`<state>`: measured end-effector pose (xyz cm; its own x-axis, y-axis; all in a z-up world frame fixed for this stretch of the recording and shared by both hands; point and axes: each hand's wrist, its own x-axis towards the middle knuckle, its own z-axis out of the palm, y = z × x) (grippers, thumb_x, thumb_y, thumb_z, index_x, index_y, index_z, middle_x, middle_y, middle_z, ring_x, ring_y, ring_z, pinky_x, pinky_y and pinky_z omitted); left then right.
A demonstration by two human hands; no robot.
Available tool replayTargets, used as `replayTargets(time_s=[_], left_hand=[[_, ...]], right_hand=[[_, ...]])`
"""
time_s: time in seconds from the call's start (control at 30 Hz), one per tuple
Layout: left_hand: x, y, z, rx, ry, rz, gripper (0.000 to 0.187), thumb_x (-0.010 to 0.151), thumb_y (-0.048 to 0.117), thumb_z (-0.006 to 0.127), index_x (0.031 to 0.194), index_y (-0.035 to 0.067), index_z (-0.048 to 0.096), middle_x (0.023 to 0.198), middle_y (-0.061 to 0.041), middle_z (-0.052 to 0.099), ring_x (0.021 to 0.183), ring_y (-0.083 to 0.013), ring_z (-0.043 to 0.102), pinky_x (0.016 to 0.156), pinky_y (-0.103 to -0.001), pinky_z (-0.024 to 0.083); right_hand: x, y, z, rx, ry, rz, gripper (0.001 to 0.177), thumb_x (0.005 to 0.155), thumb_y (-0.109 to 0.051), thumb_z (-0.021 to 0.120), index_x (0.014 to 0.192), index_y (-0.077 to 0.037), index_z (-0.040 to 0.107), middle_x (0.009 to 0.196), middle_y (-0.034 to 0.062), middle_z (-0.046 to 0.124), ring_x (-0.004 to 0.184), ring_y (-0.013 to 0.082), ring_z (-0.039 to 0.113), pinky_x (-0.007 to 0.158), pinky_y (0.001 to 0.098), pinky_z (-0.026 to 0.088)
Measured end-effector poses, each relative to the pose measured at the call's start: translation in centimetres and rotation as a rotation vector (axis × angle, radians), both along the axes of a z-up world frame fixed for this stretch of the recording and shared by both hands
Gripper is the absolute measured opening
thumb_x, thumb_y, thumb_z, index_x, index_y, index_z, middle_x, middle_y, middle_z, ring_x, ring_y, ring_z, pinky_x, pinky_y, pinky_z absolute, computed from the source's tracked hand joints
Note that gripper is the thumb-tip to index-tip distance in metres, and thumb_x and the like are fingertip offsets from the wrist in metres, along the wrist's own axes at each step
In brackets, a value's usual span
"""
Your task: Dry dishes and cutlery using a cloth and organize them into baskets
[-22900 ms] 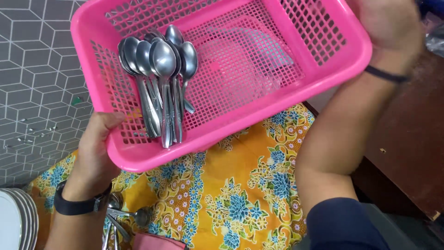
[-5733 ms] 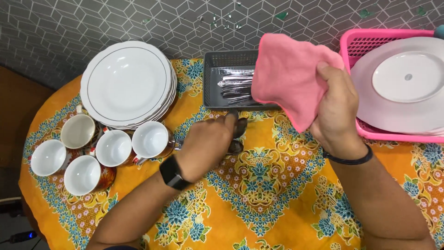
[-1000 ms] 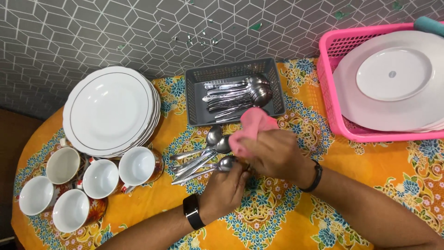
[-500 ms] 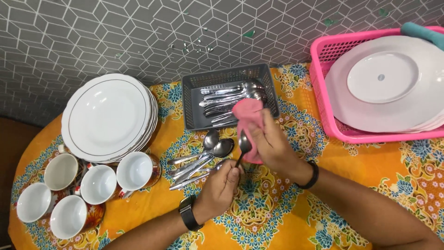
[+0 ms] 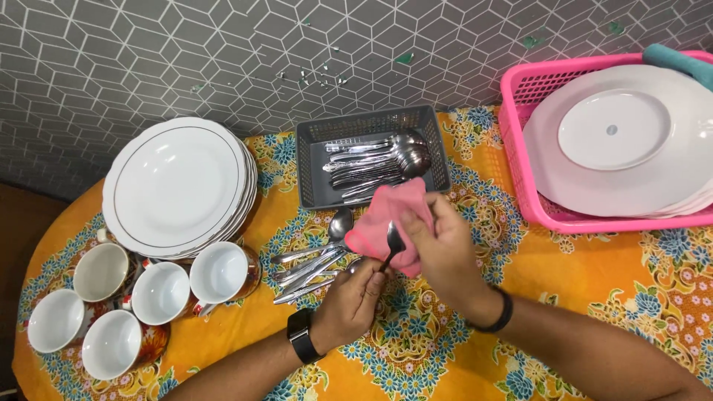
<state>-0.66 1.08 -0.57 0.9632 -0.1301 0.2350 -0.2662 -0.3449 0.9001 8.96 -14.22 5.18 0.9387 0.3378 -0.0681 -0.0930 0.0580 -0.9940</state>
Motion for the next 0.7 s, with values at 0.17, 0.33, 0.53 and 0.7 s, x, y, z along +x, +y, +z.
replayTargets(time_s=[0.17,0.33,0.53,0.7], left_hand=[[-0.1,-0.1,-0.5,-0.077,-0.045,-0.004,0.026,0.111,0.024,0.037,0.106,0.005,0.054,0.063,-0.001,0.047,0.048,-0.0168,0.044,0.047,-0.034,0.033],[0.4,-0.3,0.5,-0.089,-0.015,0.04,0.035,0.11,0.032,0.039,0.1,0.006,0.061,0.072,-0.001,0.056,0.059,-0.0149,0.053,0.055,-0.033,0.041],[-1.9,-2.0,0.1,-0.314,0.051,-0.013,0.031,0.111,0.029,0.038,0.105,0.006,0.058,0.057,0.003,0.039,0.044,-0.0109,0.037,0.042,-0.03,0.031],[-1.0,-1.2,-0.2,-0.111,0.084,0.027,0.033,0.108,0.033,0.04,0.102,0.007,0.061,0.069,-0.001,0.053,0.054,-0.0148,0.049,0.048,-0.034,0.038]], right_hand=[[-1.5,-0.1,-0.7,-0.05,-0.334,0.034,0.02,0.099,-0.018,0.065,0.11,-0.001,0.07,0.093,0.0015,0.055,0.058,0.0089,0.062,0.05,0.0203,0.054],[0.6,-0.5,0.1,0.025,-0.253,0.036,0.025,0.1,-0.022,0.064,0.083,-0.009,0.051,0.059,0.0012,0.059,0.05,0.0083,0.058,0.043,0.0235,0.055],[-2.9,-0.6,0.6,-0.052,-0.654,0.093,0.024,0.092,0.002,0.058,0.11,-0.005,0.072,0.058,-0.004,0.056,0.044,0.0045,0.05,0.043,0.0205,0.043],[-0.8,-0.7,0.1,-0.06,-0.707,0.049,0.018,0.092,-0.003,0.071,0.11,-0.004,0.073,0.058,-0.0082,0.045,0.049,0.0027,0.038,0.044,0.021,0.034]])
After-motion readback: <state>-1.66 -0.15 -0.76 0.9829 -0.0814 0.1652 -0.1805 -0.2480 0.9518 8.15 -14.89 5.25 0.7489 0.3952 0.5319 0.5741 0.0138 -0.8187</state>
